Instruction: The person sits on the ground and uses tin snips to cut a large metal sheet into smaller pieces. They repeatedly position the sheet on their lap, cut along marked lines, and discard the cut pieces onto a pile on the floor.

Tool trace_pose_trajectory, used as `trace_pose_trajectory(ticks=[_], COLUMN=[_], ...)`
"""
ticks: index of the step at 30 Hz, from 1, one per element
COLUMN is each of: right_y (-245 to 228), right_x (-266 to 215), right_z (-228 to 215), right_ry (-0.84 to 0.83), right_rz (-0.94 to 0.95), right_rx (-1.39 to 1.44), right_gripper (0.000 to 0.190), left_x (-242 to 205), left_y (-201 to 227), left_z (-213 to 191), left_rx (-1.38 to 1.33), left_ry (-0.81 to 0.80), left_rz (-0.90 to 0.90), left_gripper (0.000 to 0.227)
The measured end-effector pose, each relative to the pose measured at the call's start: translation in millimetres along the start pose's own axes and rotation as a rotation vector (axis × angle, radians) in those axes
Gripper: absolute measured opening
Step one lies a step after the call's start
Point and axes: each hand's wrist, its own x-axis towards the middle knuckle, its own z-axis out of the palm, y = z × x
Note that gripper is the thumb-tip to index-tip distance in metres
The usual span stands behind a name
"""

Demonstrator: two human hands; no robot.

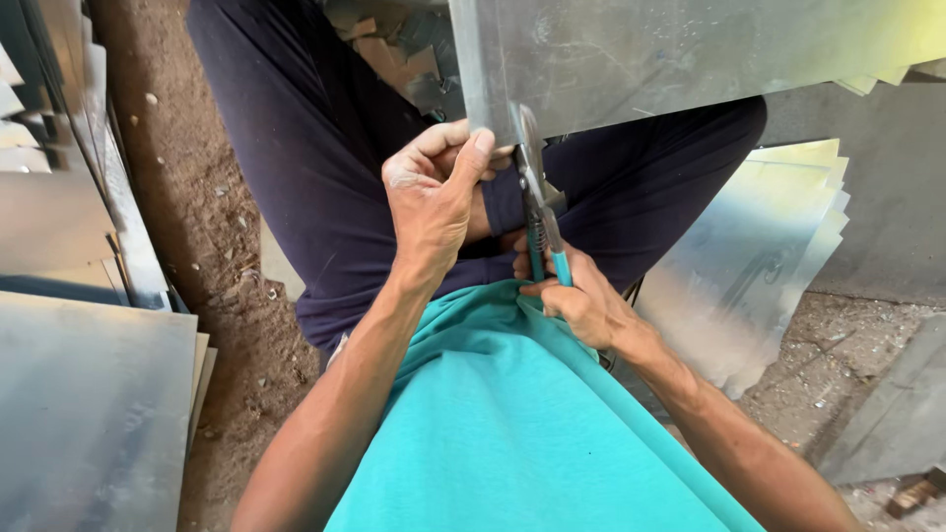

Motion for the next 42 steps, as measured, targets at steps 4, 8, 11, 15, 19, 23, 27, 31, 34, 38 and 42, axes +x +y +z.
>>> trace_pose_trajectory(ticks=[4, 8, 11, 15, 19, 23, 27, 31, 34, 38, 42], right_y=[2.0, 5.5, 7.8, 12.8, 13.2, 10.1, 36.4, 85.7, 109.0, 94.7, 67.5], right_x=[2.5, 5.0, 6.4, 9.6, 9.0, -0.7, -36.8, -58.0, -46.2, -33.8, -34.8], right_z=[-3.0, -12.5, -16.9, -13.1, -15.1, -32.7, -51.0, -28.4, -13.2, 4.7, 3.4], right_ry=[0.01, 0.05, 0.107, 0.156, 0.181, 0.096, -0.001, 0.164, 0.24, 0.364, 0.41], right_rz=[0.031, 0.072, -0.003, 0.037, 0.047, -0.046, 0.135, 0.027, -0.035, -0.055, 0.002], right_rx=[-0.066, -0.158, -0.206, -0.289, -0.305, -0.47, -0.058, 0.219, 0.4, 0.465, 0.377], right_gripper=[0.064, 0.052, 0.032, 0.013, 0.012, 0.016, 0.044, 0.054, 0.058, 0.06, 0.059], left_x=[2.0, 1.6, 0.1, 24.9, 73.9, 69.7, 18.7, -1.6, 9.1, 5.4, 1.4], left_y=[-2.7, -12.9, -11.3, 1.6, 8.8, -2.0, -35.3, -59.4, -71.1, -85.5, -92.0], left_z=[-0.7, -5.8, -6.6, 5.0, 25.9, 31.6, 42.4, 63.1, 81.9, 86.5, 82.2], left_rx=[0.009, 0.031, -0.016, 0.068, 0.222, 0.314, 0.069, 0.006, 0.033, 0.058, 0.055], left_ry=[-0.007, -0.017, -0.027, -0.006, 0.05, 0.178, 0.412, -0.114, -0.195, -0.198, -0.193], left_rz=[-0.01, -0.005, 0.005, 0.08, 0.209, 0.453, 0.223, -0.078, -0.192, -0.177, -0.219], left_gripper=[0.017, 0.016, 0.014, 0.016, 0.042, 0.043, 0.047, 0.025, 0.023, 0.028, 0.027])
